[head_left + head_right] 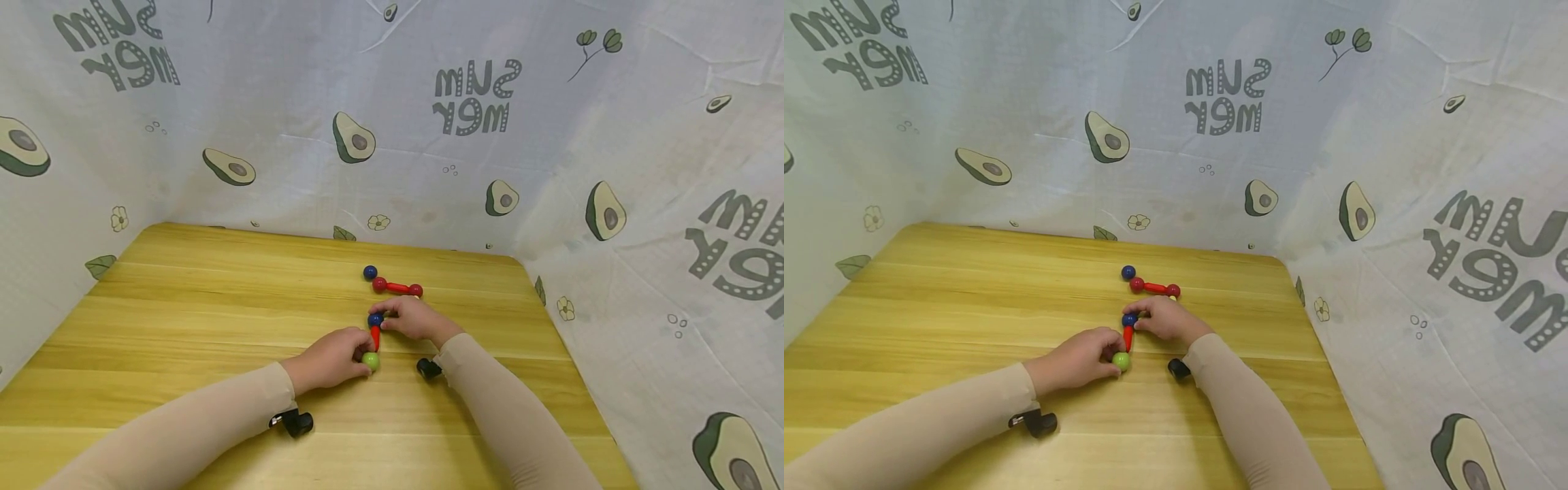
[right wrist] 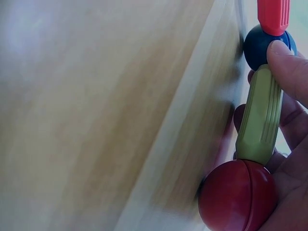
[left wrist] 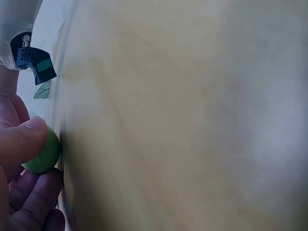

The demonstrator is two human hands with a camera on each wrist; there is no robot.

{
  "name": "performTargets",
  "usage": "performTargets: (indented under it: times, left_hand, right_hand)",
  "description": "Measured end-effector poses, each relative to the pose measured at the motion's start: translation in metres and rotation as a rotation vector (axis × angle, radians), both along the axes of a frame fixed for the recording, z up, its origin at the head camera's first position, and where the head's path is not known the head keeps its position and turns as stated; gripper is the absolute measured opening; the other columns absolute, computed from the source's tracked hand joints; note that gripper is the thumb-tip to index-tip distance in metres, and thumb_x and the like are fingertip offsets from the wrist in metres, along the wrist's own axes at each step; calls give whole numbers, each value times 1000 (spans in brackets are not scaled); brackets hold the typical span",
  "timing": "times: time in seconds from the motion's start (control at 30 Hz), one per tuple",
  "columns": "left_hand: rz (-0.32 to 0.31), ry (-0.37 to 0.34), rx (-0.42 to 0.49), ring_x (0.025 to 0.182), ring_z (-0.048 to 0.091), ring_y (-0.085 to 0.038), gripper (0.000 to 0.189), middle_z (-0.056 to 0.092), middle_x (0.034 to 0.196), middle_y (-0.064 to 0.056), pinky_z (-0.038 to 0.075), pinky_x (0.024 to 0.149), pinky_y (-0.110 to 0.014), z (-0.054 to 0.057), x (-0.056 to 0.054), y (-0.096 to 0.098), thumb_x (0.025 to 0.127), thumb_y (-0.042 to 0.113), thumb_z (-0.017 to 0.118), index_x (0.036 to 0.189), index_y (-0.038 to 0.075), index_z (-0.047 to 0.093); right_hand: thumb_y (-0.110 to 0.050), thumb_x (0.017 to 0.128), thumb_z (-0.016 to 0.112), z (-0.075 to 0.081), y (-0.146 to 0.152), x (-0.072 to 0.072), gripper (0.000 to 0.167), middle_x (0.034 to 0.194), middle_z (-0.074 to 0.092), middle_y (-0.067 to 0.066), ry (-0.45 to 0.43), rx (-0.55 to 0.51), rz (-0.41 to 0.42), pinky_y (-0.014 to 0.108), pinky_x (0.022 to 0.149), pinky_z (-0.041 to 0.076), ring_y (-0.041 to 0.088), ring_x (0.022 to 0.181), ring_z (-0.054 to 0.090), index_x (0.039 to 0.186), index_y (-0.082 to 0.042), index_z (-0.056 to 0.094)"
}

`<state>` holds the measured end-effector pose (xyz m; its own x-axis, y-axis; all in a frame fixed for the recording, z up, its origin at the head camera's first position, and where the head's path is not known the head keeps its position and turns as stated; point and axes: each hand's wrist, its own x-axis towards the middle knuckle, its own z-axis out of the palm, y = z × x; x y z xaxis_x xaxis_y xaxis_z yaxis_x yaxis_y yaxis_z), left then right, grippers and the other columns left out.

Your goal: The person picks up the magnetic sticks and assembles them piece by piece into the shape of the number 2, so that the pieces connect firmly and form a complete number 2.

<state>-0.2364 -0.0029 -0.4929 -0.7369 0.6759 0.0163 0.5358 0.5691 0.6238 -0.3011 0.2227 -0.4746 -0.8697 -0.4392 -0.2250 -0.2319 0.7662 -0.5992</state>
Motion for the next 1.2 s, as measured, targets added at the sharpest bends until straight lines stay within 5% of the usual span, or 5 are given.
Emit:
performTargets:
  times: [0.37, 0.73, 0.97, 1.2]
  left_hand:
    - [-28, -1, 31, 91, 61, -7, 31, 65, 103, 4, 55, 86, -29, -2, -2, 0, 92, 21, 83, 119, 14, 71]
    - [-43, -25, 40, 91, 61, -7, 28, 65, 102, 5, 54, 85, -27, -3, -5, -1, 92, 20, 84, 117, 16, 72]
    - [-46, -38, 25, 90, 59, -7, 28, 64, 100, 7, 53, 84, -28, -4, -8, 0, 93, 22, 83, 118, 18, 72]
    - [-44, -56, 23, 90, 59, -8, 27, 63, 100, 8, 52, 85, -29, -4, -7, -1, 93, 22, 82, 118, 18, 72]
  right_hand:
    - [-12, 99, 73, -1, 0, -1, 36, 138, 70, 1, 4, 0, 0, 46, 110, 50, 18, 115, 64, 133, -23, 74]
    - [-11, 98, 75, 2, 6, -1, 41, 141, 69, 6, 84, -39, 53, 48, 114, 49, 26, 133, 63, 138, -15, 70]
    - [-23, 96, 77, 7, 36, 5, 35, 124, 70, 7, 205, 39, -10, 44, 97, 49, 27, 111, 56, 131, -16, 75]
    - [-27, 92, 84, 5, 63, 11, 44, 116, 64, 7, 76, 28, -113, 42, 95, 51, 23, 105, 56, 132, -15, 73]
